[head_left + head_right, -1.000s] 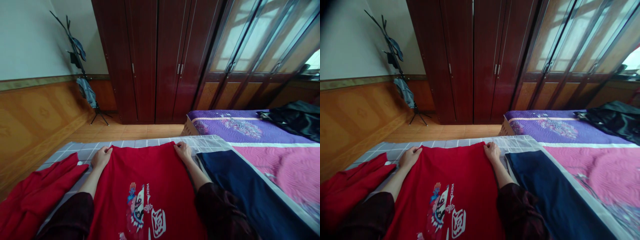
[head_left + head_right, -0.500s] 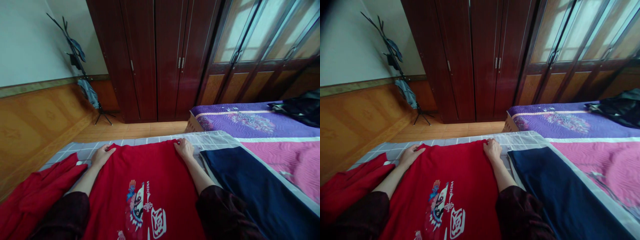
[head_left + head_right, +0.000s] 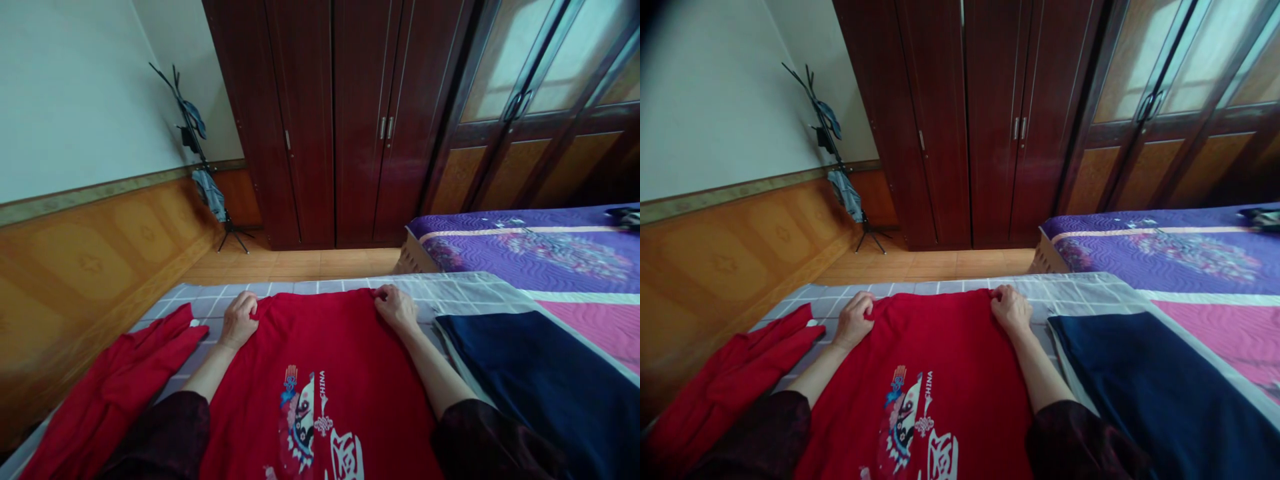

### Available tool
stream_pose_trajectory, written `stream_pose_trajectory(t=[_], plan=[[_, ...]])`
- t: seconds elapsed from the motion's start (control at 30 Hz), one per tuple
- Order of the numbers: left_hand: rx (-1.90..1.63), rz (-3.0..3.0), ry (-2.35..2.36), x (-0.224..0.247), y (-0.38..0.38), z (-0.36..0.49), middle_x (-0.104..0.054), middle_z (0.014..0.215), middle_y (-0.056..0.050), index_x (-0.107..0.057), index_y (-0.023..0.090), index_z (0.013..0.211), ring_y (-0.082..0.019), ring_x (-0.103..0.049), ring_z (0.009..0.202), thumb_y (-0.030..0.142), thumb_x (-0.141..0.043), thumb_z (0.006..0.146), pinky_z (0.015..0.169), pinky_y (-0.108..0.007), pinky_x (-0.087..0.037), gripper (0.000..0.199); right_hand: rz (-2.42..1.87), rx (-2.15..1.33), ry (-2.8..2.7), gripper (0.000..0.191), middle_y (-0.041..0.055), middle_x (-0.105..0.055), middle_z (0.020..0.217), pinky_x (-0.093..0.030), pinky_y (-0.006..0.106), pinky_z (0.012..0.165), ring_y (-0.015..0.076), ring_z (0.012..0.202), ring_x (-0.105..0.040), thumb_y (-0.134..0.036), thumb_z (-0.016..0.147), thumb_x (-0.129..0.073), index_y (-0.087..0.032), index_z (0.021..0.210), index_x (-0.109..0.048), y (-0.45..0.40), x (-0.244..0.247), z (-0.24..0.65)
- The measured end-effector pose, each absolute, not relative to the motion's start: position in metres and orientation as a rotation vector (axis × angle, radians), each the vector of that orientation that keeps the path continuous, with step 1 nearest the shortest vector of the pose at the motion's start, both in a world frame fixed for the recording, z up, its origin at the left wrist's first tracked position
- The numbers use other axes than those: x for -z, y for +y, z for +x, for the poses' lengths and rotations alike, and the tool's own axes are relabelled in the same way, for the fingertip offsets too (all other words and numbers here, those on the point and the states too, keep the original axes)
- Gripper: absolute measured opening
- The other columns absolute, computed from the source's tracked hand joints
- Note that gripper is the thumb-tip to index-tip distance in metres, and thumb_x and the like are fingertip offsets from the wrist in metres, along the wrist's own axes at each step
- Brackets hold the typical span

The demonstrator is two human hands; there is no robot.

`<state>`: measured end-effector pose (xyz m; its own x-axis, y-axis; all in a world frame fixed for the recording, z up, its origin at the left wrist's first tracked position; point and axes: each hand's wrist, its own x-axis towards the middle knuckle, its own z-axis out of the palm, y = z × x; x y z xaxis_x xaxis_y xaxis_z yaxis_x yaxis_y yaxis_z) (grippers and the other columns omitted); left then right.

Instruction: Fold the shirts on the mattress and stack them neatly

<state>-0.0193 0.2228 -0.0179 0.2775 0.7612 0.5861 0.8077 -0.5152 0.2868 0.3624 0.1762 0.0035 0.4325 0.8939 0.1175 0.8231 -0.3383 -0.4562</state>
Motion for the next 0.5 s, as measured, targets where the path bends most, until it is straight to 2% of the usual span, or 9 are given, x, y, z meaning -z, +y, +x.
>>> stream_pose_trajectory(t=[0.27, 0.4, 0.5], plan=[[1.084, -2.473, -1.446, 0.0171, 0.2214, -0.0186, -0.056, 0.083, -0.004, -0.026, 0.022, 0.057, -0.018, -0.054, 0.080, 0.001, -0.046, 0.062, 0.068, -0.027, -0.040, 0.029, -2.318, -0.154, -1.302, 0.030, 0.0072, -0.067, 0.101, -0.041, 0.031, 0.067, 0.0245, 0.089, -0.062, -0.025, 0.080, -0.044, -0.023, 0.096, -0.069, 0.1774, -0.0060, 0.3672], [1.122, -2.486, -1.462, 0.0169, 0.2216, -0.0194, -0.054, 0.074, -0.001, -0.030, 0.022, 0.057, -0.015, -0.052, 0.070, 0.004, -0.048, 0.063, 0.063, -0.025, -0.040, 0.026, -2.342, -0.145, -1.325, 0.028, 0.0076, -0.067, 0.099, -0.040, 0.031, 0.064, 0.0253, 0.086, -0.062, -0.027, 0.080, -0.044, -0.023, 0.092, -0.070, 0.1770, -0.0084, 0.3652], [1.212, -2.447, -1.493, 0.0160, 0.2228, -0.0220, -0.053, 0.074, 0.000, -0.040, 0.022, 0.064, -0.016, -0.054, 0.070, 0.006, -0.048, 0.066, 0.064, -0.026, -0.044, 0.018, -2.340, -0.125, -1.370, 0.030, 0.0078, -0.067, 0.096, -0.041, 0.031, 0.065, 0.0247, 0.086, -0.062, -0.027, 0.081, -0.043, -0.023, 0.097, -0.069, 0.1765, -0.0089, 0.3641]])
